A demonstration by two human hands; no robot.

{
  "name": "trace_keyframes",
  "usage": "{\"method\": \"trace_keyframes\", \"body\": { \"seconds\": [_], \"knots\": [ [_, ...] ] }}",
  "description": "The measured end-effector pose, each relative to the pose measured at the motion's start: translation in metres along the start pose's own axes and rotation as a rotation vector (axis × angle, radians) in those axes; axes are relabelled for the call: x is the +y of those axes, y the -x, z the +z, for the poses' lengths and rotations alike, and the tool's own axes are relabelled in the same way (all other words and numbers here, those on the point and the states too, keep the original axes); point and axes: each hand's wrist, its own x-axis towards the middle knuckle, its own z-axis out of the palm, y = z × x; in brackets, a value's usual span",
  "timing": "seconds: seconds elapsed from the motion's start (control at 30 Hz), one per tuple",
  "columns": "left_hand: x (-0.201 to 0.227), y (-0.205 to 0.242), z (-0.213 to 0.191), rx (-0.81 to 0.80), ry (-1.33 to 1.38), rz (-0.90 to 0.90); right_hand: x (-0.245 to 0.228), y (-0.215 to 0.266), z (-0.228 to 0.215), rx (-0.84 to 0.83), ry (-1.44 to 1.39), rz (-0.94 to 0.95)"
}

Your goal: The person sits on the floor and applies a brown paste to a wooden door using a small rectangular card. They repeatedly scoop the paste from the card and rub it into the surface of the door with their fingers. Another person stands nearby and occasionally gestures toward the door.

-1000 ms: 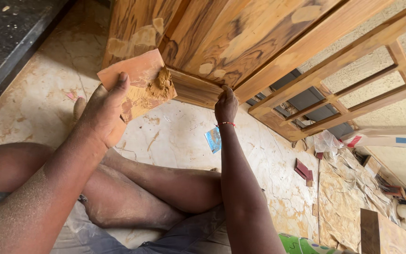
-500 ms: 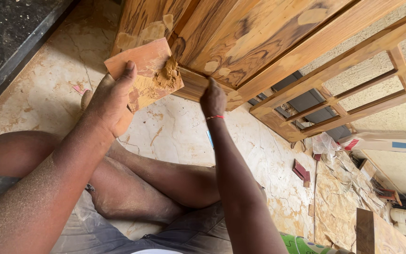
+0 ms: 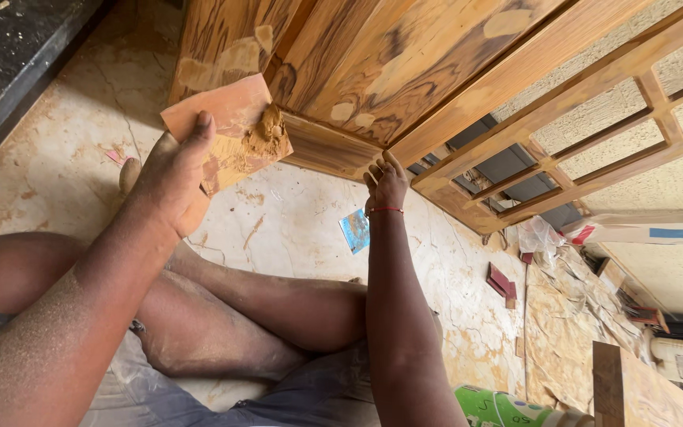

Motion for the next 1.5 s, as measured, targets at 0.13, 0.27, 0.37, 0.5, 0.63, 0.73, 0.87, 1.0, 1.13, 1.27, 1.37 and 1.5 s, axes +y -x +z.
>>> {"method": "trace_keyframes", "body": {
  "seconds": [0.13,0.27,0.37,0.5,0.63,0.73,0.87,1.0,1.13,1.27,1.37,1.5],
  "knots": [
    [0.005,0.002,-0.003,0.027,-0.090,-0.008,0.006,-0.015,0.001,0.025,-0.066,0.042],
    [0.002,0.000,-0.003,-0.014,-0.065,0.010,0.009,-0.019,-0.002,0.050,-0.109,0.063],
    [0.000,-0.001,-0.001,-0.013,-0.096,0.000,0.010,-0.019,0.001,0.056,-0.168,0.069],
    [0.000,0.000,-0.003,-0.023,-0.085,0.021,0.011,-0.013,0.006,0.050,-0.170,0.069],
    [-0.002,0.000,-0.004,-0.019,-0.094,0.007,0.004,-0.004,0.008,-0.001,-0.182,0.026],
    [-0.001,-0.001,-0.003,-0.048,-0.064,0.011,-0.002,0.006,0.016,-0.042,-0.243,0.007],
    [0.001,0.001,-0.002,-0.007,-0.043,0.004,-0.002,0.028,0.033,0.022,-0.137,0.043],
    [0.001,0.002,-0.002,-0.004,-0.013,0.002,0.004,0.044,0.052,-0.218,-0.152,0.016],
    [0.004,0.002,-0.005,0.010,-0.047,-0.031,0.011,0.045,0.064,-0.169,-0.054,0.012],
    [0.004,0.000,-0.007,0.032,-0.124,-0.032,0.016,0.041,0.065,-0.213,0.000,-0.030],
    [0.002,-0.001,-0.006,-0.002,-0.112,-0.023,0.019,0.041,0.065,-0.260,0.061,-0.059],
    [0.002,-0.001,-0.006,0.022,-0.120,-0.052,0.017,0.044,0.072,-0.158,0.820,-0.411]
  ]
}}
